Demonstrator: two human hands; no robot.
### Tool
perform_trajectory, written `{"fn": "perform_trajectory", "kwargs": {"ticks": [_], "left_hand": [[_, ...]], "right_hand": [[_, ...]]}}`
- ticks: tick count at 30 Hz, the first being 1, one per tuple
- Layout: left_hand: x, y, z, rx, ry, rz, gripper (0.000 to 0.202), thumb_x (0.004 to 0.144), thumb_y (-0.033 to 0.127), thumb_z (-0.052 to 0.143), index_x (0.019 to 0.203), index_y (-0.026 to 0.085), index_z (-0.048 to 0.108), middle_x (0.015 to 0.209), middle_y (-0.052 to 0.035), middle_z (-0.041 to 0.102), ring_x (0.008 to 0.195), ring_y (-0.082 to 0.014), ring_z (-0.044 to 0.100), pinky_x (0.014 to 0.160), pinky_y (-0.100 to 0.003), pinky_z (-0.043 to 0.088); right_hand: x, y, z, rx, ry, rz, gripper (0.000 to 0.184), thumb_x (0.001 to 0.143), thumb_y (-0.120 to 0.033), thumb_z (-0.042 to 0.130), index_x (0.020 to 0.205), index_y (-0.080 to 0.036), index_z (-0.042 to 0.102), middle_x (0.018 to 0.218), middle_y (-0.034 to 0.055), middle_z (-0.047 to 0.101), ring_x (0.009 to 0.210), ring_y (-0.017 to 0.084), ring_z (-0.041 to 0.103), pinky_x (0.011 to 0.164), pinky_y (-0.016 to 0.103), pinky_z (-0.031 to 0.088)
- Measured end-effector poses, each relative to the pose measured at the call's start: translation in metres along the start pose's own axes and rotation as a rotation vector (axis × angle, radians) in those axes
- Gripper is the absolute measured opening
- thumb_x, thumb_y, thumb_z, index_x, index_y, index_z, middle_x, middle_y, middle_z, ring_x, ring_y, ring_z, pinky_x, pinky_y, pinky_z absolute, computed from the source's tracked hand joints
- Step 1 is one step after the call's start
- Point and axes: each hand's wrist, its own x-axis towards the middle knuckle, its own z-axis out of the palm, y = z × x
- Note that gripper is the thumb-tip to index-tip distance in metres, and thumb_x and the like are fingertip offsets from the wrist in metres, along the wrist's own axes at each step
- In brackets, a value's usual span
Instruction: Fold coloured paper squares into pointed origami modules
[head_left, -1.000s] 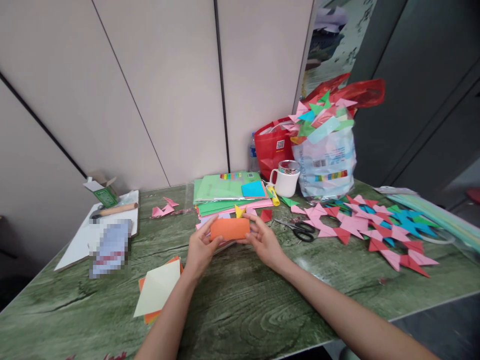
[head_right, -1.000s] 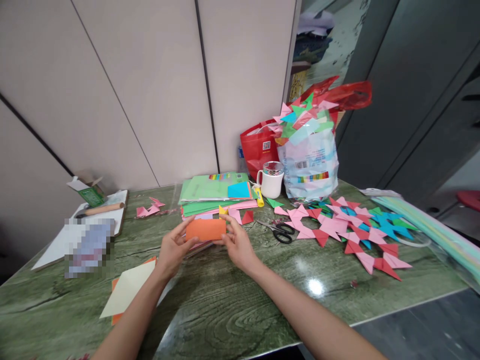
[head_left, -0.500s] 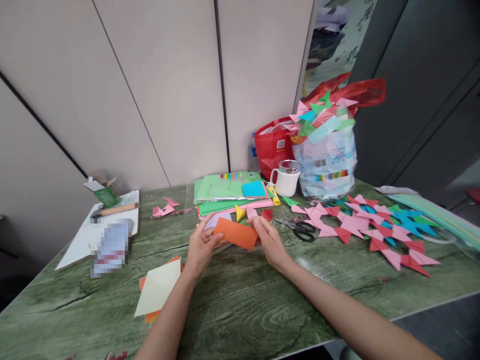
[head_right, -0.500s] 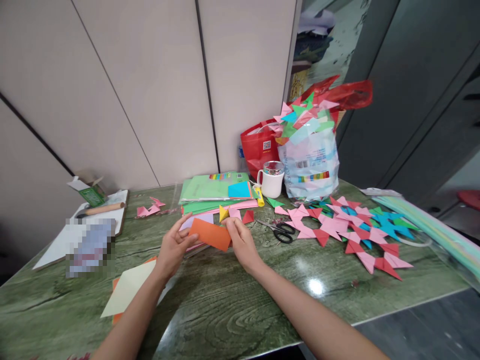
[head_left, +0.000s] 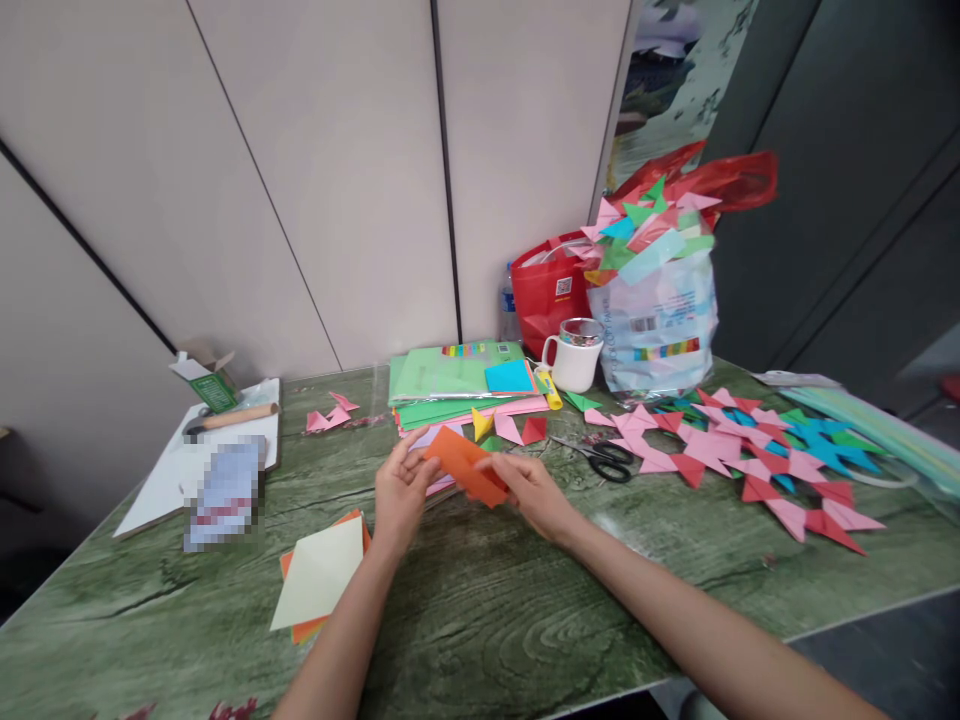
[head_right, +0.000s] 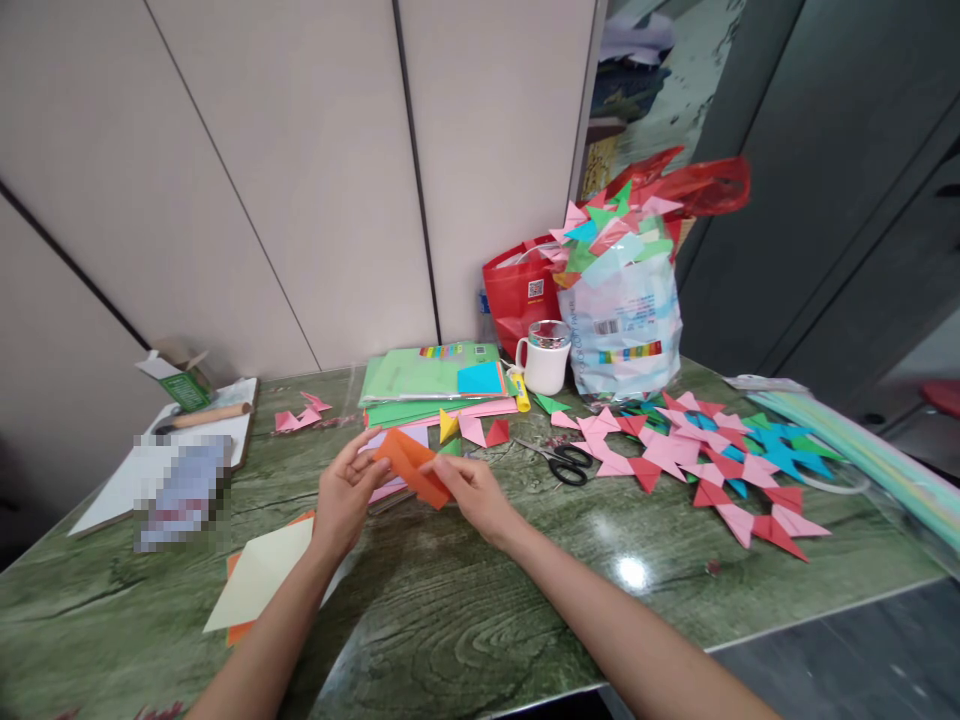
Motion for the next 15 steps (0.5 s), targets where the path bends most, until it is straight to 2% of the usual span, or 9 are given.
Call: {"fn": "perform_trajectory", "kwargs": {"ticks": [3, 5, 7, 9, 11, 15], "left_hand": [[-0.001, 0.0, 0.001, 0.022, -0.016, 0.029, 0.053, 0.07, 0.025, 0.062, 0.12, 0.019, 0.048, 0.086, -0.0037, 0.066, 0.085, -0.0178, 0.063, 0.081, -0.035, 0.05], [-0.002, -0.001, 0.001, 0.073, -0.05, 0.08, 0.055, 0.074, 0.024, 0.059, 0.125, 0.021, 0.043, 0.102, -0.0073, 0.063, 0.095, -0.0189, 0.06, 0.086, -0.034, 0.047], [-0.002, -0.002, 0.001, 0.166, -0.098, 0.173, 0.056, 0.076, 0.023, 0.056, 0.129, 0.026, 0.038, 0.126, -0.0097, 0.05, 0.111, -0.0206, 0.051, 0.091, -0.033, 0.043], [-0.003, -0.003, 0.0, 0.309, -0.15, 0.279, 0.055, 0.078, 0.021, 0.054, 0.13, 0.03, 0.037, 0.142, -0.007, 0.029, 0.123, -0.0226, 0.038, 0.096, -0.035, 0.039], [-0.004, -0.003, -0.002, 0.469, -0.201, 0.358, 0.052, 0.079, 0.018, 0.051, 0.128, 0.033, 0.04, 0.146, -0.0039, 0.017, 0.128, -0.024, 0.031, 0.099, -0.039, 0.034], [-0.005, -0.001, -0.003, 0.675, -0.272, 0.473, 0.05, 0.081, 0.011, 0.045, 0.126, 0.034, 0.044, 0.148, -0.0033, 0.01, 0.129, -0.0261, 0.029, 0.102, -0.045, 0.029]], "right_hand": [[-0.002, 0.0, 0.002, 0.087, -0.133, 0.071, 0.031, 0.079, -0.045, 0.051, 0.087, -0.019, 0.067, 0.07, 0.0033, 0.067, 0.069, 0.018, 0.064, 0.07, 0.034, 0.048], [-0.002, -0.001, 0.002, 0.023, -0.15, 0.053, 0.024, 0.075, -0.037, 0.059, 0.089, -0.02, 0.067, 0.076, 0.0033, 0.069, 0.074, 0.02, 0.065, 0.075, 0.036, 0.048], [-0.002, -0.001, 0.001, -0.107, -0.09, -0.014, 0.022, 0.07, -0.031, 0.064, 0.088, -0.02, 0.069, 0.086, 0.0046, 0.07, 0.083, 0.021, 0.064, 0.081, 0.037, 0.047], [0.001, 0.002, 0.0, -0.221, 0.013, -0.087, 0.021, 0.069, -0.027, 0.065, 0.088, -0.019, 0.07, 0.094, 0.0064, 0.069, 0.09, 0.022, 0.062, 0.085, 0.038, 0.046], [0.003, 0.005, -0.003, -0.261, 0.083, -0.125, 0.023, 0.069, -0.025, 0.063, 0.09, -0.019, 0.07, 0.097, 0.0073, 0.068, 0.093, 0.022, 0.062, 0.086, 0.038, 0.045], [0.007, 0.011, -0.007, -0.303, 0.148, -0.16, 0.027, 0.07, -0.02, 0.059, 0.095, -0.019, 0.068, 0.103, 0.0077, 0.066, 0.095, 0.021, 0.061, 0.087, 0.037, 0.046]]}}
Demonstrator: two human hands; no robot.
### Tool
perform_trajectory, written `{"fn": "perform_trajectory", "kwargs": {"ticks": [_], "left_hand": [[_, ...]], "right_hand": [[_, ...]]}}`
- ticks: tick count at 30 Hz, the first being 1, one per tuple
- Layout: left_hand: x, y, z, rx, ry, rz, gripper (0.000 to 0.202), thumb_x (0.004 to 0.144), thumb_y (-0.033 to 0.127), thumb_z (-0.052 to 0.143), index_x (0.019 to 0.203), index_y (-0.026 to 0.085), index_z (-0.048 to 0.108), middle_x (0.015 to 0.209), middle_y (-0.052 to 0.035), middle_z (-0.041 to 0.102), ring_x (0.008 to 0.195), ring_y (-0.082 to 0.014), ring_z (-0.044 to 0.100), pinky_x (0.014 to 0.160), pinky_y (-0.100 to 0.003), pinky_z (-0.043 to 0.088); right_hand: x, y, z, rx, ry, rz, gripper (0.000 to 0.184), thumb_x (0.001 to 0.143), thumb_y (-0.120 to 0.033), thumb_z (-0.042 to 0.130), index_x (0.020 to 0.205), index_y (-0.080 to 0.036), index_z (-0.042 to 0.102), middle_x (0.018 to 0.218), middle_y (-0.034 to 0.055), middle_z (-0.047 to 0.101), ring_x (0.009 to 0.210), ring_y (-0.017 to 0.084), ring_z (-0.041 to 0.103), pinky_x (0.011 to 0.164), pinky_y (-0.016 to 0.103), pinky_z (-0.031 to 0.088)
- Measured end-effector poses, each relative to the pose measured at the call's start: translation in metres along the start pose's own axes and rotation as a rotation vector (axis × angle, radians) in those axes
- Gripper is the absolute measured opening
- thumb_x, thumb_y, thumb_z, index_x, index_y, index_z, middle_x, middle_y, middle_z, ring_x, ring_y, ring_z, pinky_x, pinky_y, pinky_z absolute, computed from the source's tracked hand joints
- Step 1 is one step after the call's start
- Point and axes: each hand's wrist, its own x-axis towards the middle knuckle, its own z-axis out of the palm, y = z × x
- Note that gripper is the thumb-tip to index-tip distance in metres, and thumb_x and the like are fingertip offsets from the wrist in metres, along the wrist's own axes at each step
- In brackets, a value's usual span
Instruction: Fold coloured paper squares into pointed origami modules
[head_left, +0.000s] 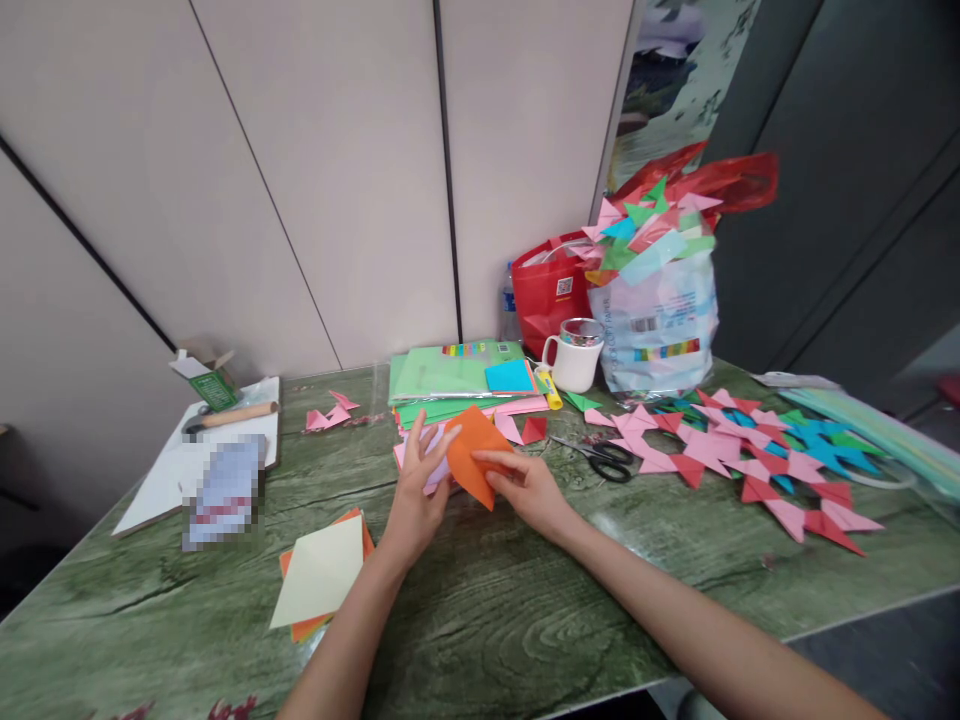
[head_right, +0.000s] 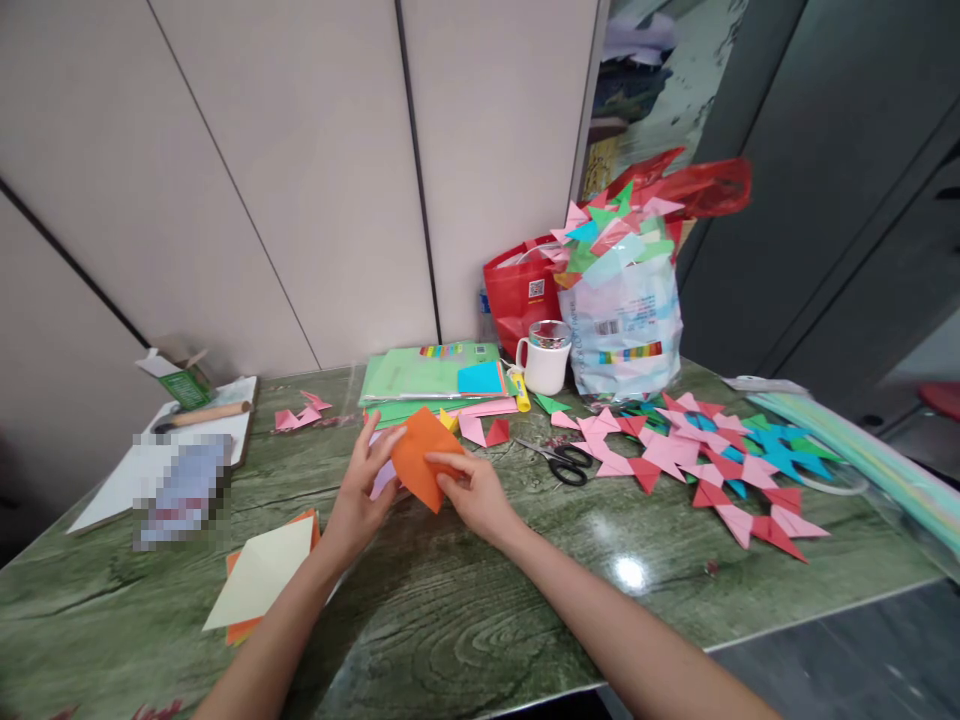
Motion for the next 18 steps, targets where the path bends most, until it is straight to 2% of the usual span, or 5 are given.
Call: {"fn": "perform_trajectory", "kwargs": {"ticks": [4, 7, 9, 12, 18], "left_hand": [[0.0, -0.001, 0.0, 0.069, -0.02, 0.046, 0.048, 0.082, 0.011, 0.044, 0.124, 0.034, 0.046, 0.149, -0.0023, 0.006, 0.128, -0.0272, 0.03, 0.101, -0.047, 0.03], [-0.001, -0.004, 0.003, 0.049, -0.074, 0.055, 0.043, 0.08, 0.013, 0.05, 0.118, 0.034, 0.052, 0.148, -0.002, 0.011, 0.129, -0.0279, 0.028, 0.099, -0.047, 0.033], [-0.002, -0.007, 0.004, 0.018, -0.108, 0.049, 0.038, 0.077, 0.014, 0.055, 0.11, 0.032, 0.059, 0.146, -0.0032, 0.019, 0.129, -0.0279, 0.028, 0.099, -0.047, 0.034], [-0.001, -0.01, 0.005, -0.014, -0.086, 0.03, 0.029, 0.074, 0.013, 0.059, 0.098, 0.029, 0.066, 0.14, -0.0048, 0.033, 0.127, -0.0272, 0.032, 0.098, -0.047, 0.034], [0.002, -0.007, 0.002, -0.08, -0.053, -0.088, 0.024, 0.07, 0.011, 0.063, 0.089, 0.024, 0.069, 0.116, -0.008, 0.055, 0.105, -0.0237, 0.054, 0.087, -0.04, 0.044]], "right_hand": [[0.001, 0.005, -0.001, -0.031, 0.058, -0.016, 0.03, 0.07, -0.019, 0.056, 0.098, -0.019, 0.068, 0.105, 0.0077, 0.065, 0.096, 0.021, 0.06, 0.087, 0.036, 0.047], [0.002, 0.007, -0.001, -0.006, 0.104, -0.013, 0.032, 0.068, -0.02, 0.059, 0.099, -0.018, 0.067, 0.106, 0.0089, 0.064, 0.095, 0.021, 0.061, 0.085, 0.036, 0.049], [0.002, 0.008, -0.001, 0.022, 0.106, -0.005, 0.033, 0.066, -0.02, 0.061, 0.099, -0.018, 0.067, 0.106, 0.0092, 0.063, 0.094, 0.021, 0.061, 0.083, 0.035, 0.05], [0.002, 0.007, -0.001, 0.048, 0.101, 0.003, 0.033, 0.065, -0.019, 0.063, 0.098, -0.019, 0.067, 0.107, 0.0085, 0.063, 0.093, 0.021, 0.062, 0.081, 0.034, 0.051], [0.001, 0.001, 0.0, 0.015, 0.1, -0.026, 0.03, 0.067, -0.018, 0.06, 0.096, -0.019, 0.068, 0.104, 0.0081, 0.065, 0.094, 0.021, 0.062, 0.082, 0.035, 0.05]]}}
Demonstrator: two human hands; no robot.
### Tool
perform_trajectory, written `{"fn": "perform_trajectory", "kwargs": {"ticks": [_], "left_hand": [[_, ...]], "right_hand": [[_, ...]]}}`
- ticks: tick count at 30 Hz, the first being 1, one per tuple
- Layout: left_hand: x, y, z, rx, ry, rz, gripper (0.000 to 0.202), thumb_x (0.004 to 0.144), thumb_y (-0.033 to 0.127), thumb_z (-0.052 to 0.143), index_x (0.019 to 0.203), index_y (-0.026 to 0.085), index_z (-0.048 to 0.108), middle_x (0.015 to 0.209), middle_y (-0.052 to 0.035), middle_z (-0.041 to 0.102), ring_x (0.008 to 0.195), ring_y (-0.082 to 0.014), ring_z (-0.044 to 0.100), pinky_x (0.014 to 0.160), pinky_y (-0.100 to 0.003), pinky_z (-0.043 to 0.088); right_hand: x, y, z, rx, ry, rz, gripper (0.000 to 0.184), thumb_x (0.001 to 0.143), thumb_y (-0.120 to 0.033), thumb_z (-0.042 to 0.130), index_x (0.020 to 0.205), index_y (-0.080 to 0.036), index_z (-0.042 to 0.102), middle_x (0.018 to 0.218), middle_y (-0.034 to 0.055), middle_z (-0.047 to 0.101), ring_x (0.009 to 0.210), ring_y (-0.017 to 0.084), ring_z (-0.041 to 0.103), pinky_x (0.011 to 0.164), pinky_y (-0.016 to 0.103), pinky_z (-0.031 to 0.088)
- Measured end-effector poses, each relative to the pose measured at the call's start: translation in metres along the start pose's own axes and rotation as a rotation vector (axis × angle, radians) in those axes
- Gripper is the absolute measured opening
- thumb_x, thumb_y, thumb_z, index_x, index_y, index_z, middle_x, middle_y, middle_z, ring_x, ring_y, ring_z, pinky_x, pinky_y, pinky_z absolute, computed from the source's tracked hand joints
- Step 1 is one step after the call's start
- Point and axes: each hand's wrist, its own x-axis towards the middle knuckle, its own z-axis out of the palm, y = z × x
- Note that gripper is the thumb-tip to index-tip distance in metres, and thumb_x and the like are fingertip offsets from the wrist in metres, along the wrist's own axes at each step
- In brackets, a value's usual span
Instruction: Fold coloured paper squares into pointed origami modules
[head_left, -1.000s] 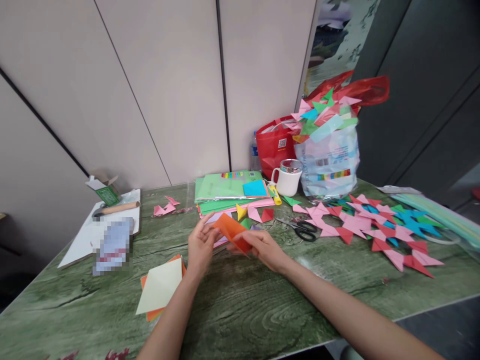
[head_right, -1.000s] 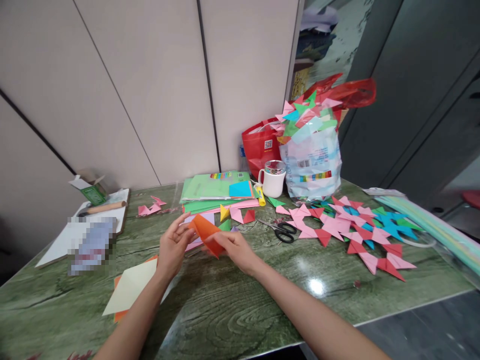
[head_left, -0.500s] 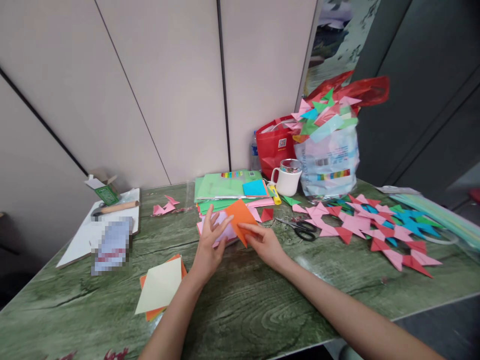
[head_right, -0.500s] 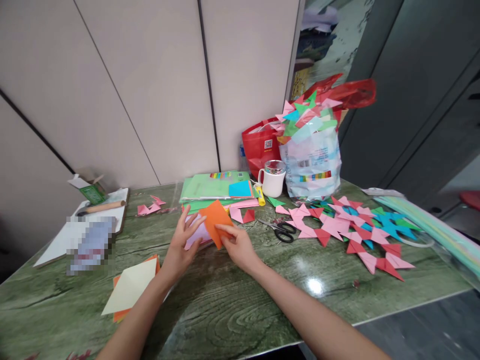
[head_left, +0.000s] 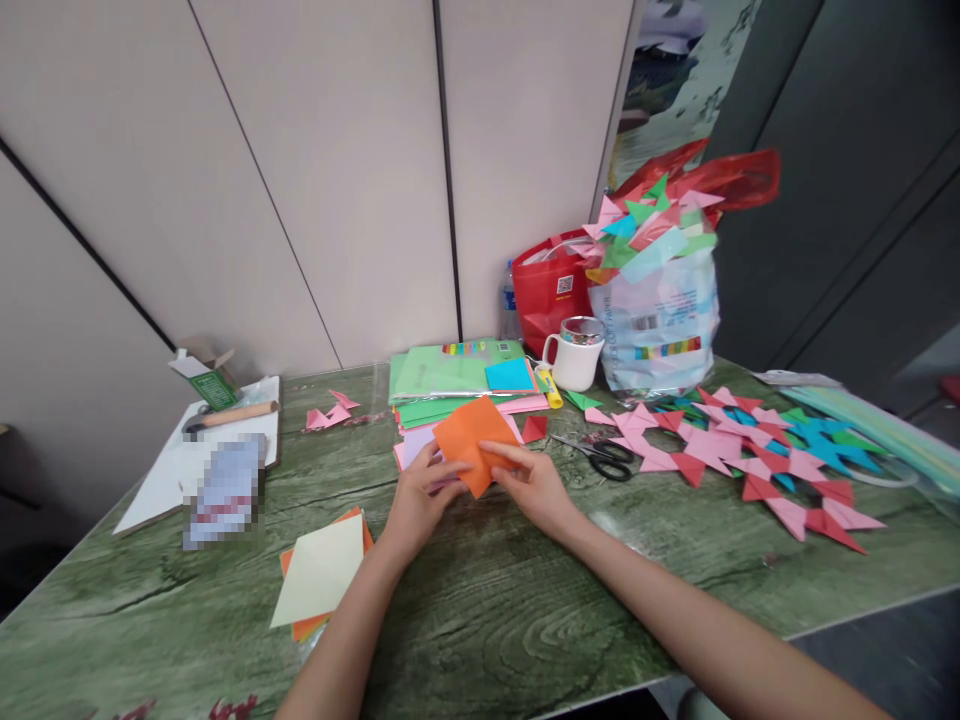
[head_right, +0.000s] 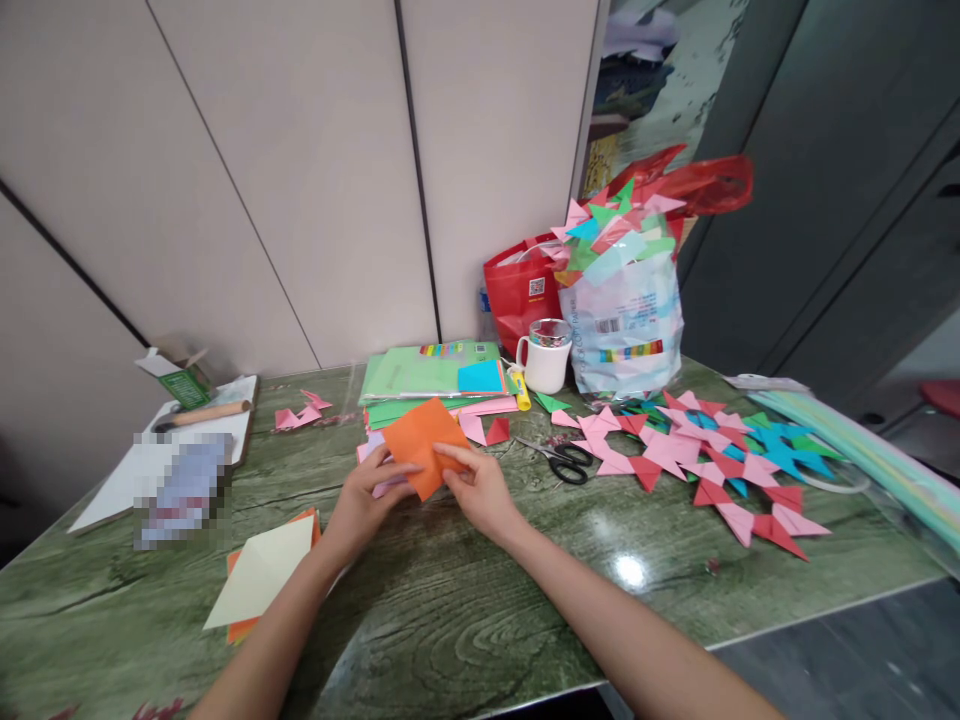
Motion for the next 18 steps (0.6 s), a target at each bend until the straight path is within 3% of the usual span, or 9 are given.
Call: {"fn": "perform_trajectory", "kwargs": {"ticks": [3, 6, 9, 14, 18], "left_hand": [[0.0, 0.001, -0.001, -0.051, -0.04, 0.002, 0.024, 0.071, 0.011, 0.062, 0.089, 0.024, 0.07, 0.108, -0.0071, 0.058, 0.098, -0.0219, 0.057, 0.082, -0.036, 0.047], [-0.001, -0.001, 0.001, -0.01, -0.121, 0.095, 0.029, 0.075, 0.008, 0.056, 0.093, 0.027, 0.069, 0.113, -0.0066, 0.056, 0.104, -0.0206, 0.054, 0.087, -0.036, 0.044], [-0.002, -0.004, 0.003, 0.047, -0.125, 0.123, 0.03, 0.075, 0.006, 0.053, 0.09, 0.025, 0.07, 0.112, -0.0074, 0.057, 0.104, -0.0197, 0.054, 0.086, -0.035, 0.044], [-0.001, 0.0, 0.002, 0.002, -0.053, -0.041, 0.027, 0.069, 0.004, 0.056, 0.079, 0.023, 0.072, 0.095, -0.0061, 0.065, 0.09, -0.0187, 0.061, 0.08, -0.032, 0.047], [0.002, 0.009, 0.0, -0.063, 0.051, -0.214, 0.008, 0.063, 0.017, 0.067, 0.069, 0.019, 0.072, 0.076, -0.0044, 0.069, 0.074, -0.0188, 0.063, 0.07, -0.029, 0.049]], "right_hand": [[0.0, -0.003, 0.0, -0.01, -0.024, 0.003, 0.03, 0.068, -0.02, 0.061, 0.098, -0.019, 0.067, 0.105, 0.0075, 0.066, 0.095, 0.021, 0.062, 0.083, 0.036, 0.05], [-0.001, -0.004, -0.001, -0.028, -0.04, 0.0, 0.03, 0.07, -0.02, 0.06, 0.099, -0.02, 0.067, 0.105, 0.0066, 0.066, 0.098, 0.021, 0.061, 0.085, 0.036, 0.049], [0.0, -0.003, -0.002, -0.068, -0.049, 0.001, 0.03, 0.071, -0.016, 0.055, 0.098, -0.02, 0.067, 0.104, 0.0057, 0.067, 0.099, 0.022, 0.061, 0.086, 0.037, 0.048], [0.0, -0.007, -0.003, -0.066, -0.061, 0.028, 0.029, 0.071, -0.017, 0.054, 0.097, -0.019, 0.067, 0.104, 0.0064, 0.067, 0.099, 0.022, 0.061, 0.082, 0.035, 0.05], [-0.002, -0.013, -0.001, -0.043, -0.102, 0.018, 0.03, 0.068, -0.023, 0.063, 0.097, -0.018, 0.066, 0.102, 0.0069, 0.067, 0.098, 0.022, 0.061, 0.083, 0.035, 0.049]]}}
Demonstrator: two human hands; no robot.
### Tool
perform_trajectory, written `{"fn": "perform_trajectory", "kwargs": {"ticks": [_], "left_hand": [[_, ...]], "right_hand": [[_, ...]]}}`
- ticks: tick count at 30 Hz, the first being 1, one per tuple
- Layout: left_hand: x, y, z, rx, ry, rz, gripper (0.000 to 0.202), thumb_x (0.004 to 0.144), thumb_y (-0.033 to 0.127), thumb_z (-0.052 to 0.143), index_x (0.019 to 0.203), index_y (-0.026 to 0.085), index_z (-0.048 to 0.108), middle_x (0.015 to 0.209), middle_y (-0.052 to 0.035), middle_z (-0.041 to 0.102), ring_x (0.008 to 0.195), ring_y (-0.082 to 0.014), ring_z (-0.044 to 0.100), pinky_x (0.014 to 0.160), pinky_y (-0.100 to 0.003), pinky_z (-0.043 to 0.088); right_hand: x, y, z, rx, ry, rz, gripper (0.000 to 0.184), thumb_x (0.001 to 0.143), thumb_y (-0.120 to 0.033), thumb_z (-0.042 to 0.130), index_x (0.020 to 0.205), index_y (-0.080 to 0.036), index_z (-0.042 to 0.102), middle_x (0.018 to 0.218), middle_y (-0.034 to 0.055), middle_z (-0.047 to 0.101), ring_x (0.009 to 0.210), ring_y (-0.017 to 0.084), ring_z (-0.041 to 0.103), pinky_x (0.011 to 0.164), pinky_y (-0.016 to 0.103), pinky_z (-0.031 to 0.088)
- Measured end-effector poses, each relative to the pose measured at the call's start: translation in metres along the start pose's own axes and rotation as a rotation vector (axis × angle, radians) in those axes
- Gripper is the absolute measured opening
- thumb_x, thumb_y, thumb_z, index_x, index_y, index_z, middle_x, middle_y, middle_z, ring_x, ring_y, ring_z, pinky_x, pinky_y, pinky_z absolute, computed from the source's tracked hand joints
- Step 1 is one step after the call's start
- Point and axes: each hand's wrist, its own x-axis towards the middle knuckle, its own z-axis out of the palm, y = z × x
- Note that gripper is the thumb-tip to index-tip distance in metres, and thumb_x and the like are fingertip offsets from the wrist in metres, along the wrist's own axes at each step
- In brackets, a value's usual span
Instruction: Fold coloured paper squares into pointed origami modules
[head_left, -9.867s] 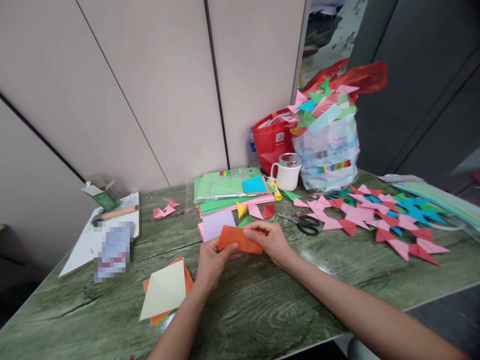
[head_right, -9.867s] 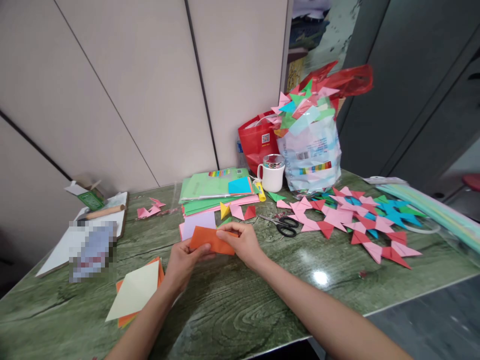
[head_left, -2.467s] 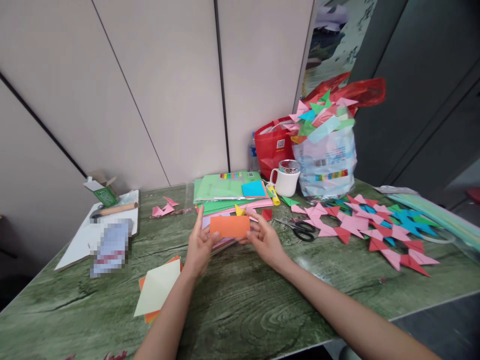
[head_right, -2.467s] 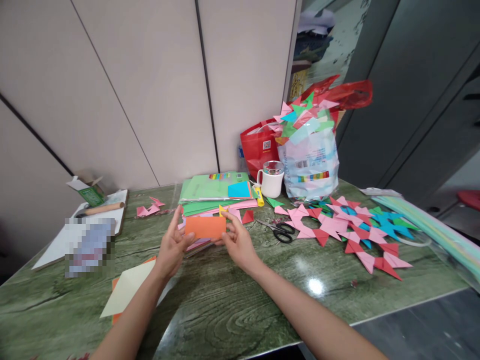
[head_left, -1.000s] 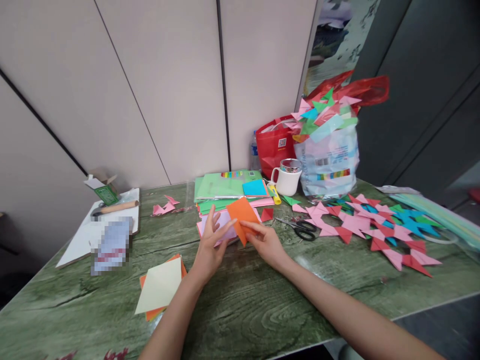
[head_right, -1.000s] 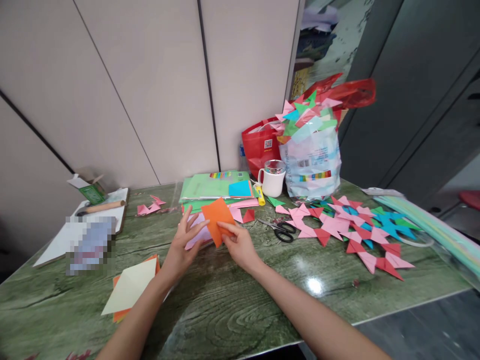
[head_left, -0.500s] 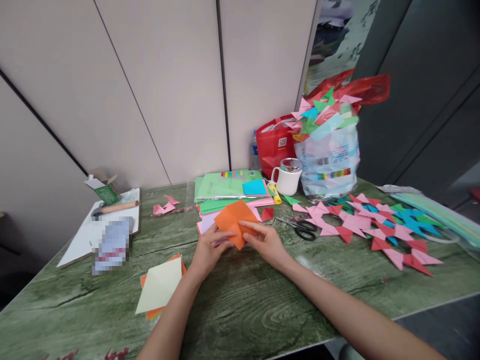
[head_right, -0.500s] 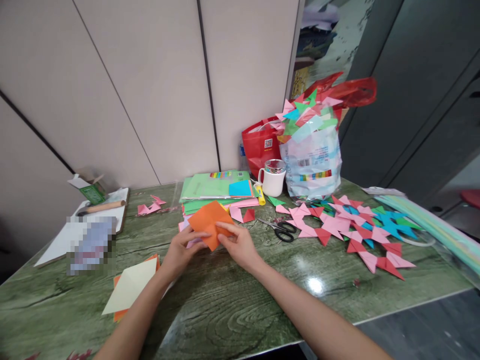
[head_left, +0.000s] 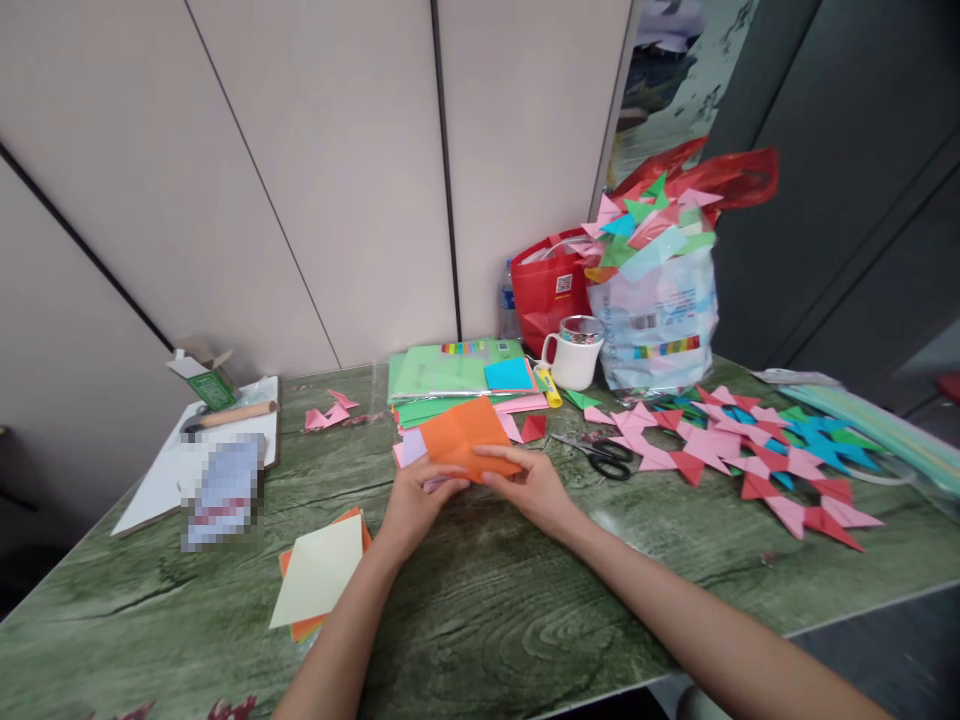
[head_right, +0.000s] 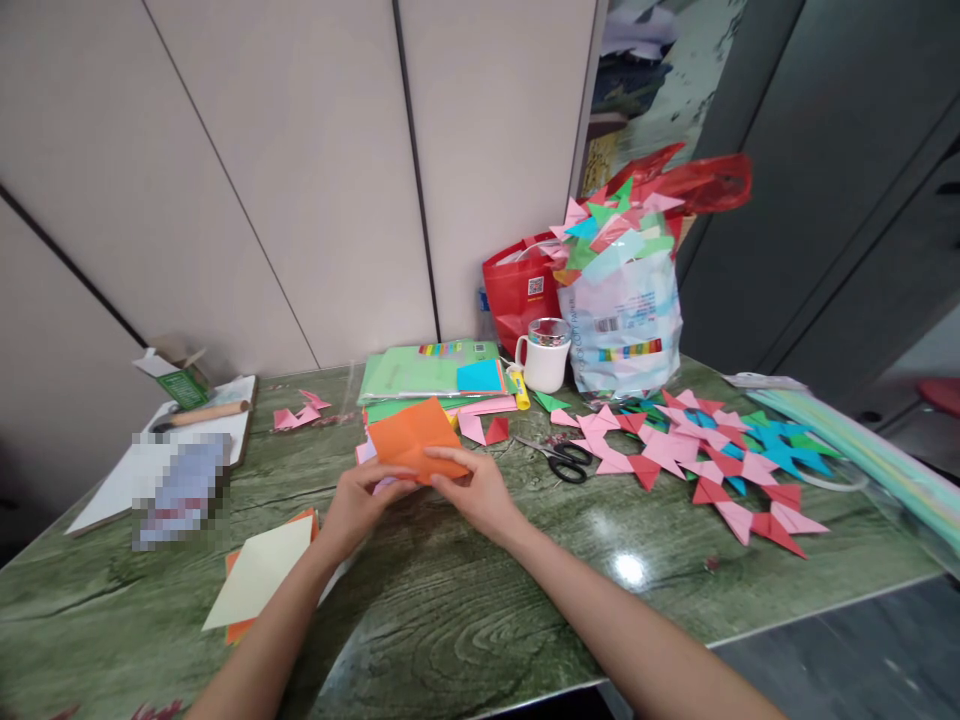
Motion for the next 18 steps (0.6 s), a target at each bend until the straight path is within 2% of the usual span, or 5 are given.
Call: {"fn": "perform_trajectory", "kwargs": {"ticks": [4, 8, 11, 14, 18], "left_hand": [[-0.002, 0.005, 0.002, -0.108, 0.098, -0.106, 0.018, 0.058, 0.023, 0.072, 0.075, 0.016, 0.071, 0.076, -0.0045, 0.071, 0.069, -0.0187, 0.063, 0.067, -0.029, 0.05], [-0.004, 0.01, 0.008, -0.323, 0.09, -0.166, 0.044, 0.055, 0.021, 0.074, 0.098, 0.016, 0.066, 0.093, -0.0065, 0.07, 0.076, -0.0198, 0.065, 0.071, -0.029, 0.051], [-0.004, 0.013, 0.01, -0.552, 0.09, -0.123, 0.079, 0.055, 0.019, 0.075, 0.128, 0.021, 0.043, 0.107, -0.0076, 0.066, 0.096, -0.0224, 0.062, 0.08, -0.031, 0.05], [-0.002, 0.013, 0.009, -0.659, 0.105, -0.157, 0.1, 0.055, 0.019, 0.076, 0.138, 0.024, 0.019, 0.103, -0.0095, 0.067, 0.094, -0.0229, 0.063, 0.08, -0.034, 0.05], [-0.001, 0.007, 0.008, -0.633, 0.08, -0.246, 0.074, 0.055, 0.022, 0.076, 0.122, 0.012, 0.046, 0.095, -0.0131, 0.07, 0.084, -0.0237, 0.066, 0.078, -0.037, 0.05]], "right_hand": [[-0.003, -0.003, 0.003, -0.015, 0.0, 0.007, 0.037, 0.059, -0.03, 0.073, 0.093, -0.018, 0.065, 0.097, 0.0067, 0.067, 0.092, 0.022, 0.061, 0.079, 0.034, 0.049], [-0.004, -0.004, 0.003, -0.119, 0.099, -0.006, 0.026, 0.061, -0.033, 0.071, 0.08, -0.017, 0.063, 0.084, 0.0043, 0.067, 0.082, 0.021, 0.061, 0.075, 0.032, 0.047], [-0.004, -0.003, 0.003, -0.147, 0.145, -0.009, 0.026, 0.061, -0.035, 0.07, 0.078, -0.017, 0.061, 0.081, 0.0034, 0.066, 0.077, 0.02, 0.06, 0.071, 0.03, 0.046], [-0.005, -0.004, 0.003, -0.179, 0.157, -0.025, 0.027, 0.061, -0.036, 0.07, 0.077, -0.018, 0.058, 0.08, 0.0024, 0.063, 0.075, 0.019, 0.058, 0.068, 0.029, 0.045], [-0.007, -0.006, 0.004, -0.218, 0.157, -0.067, 0.029, 0.062, -0.033, 0.069, 0.083, -0.018, 0.054, 0.084, 0.0026, 0.06, 0.08, 0.02, 0.056, 0.071, 0.028, 0.043]]}}
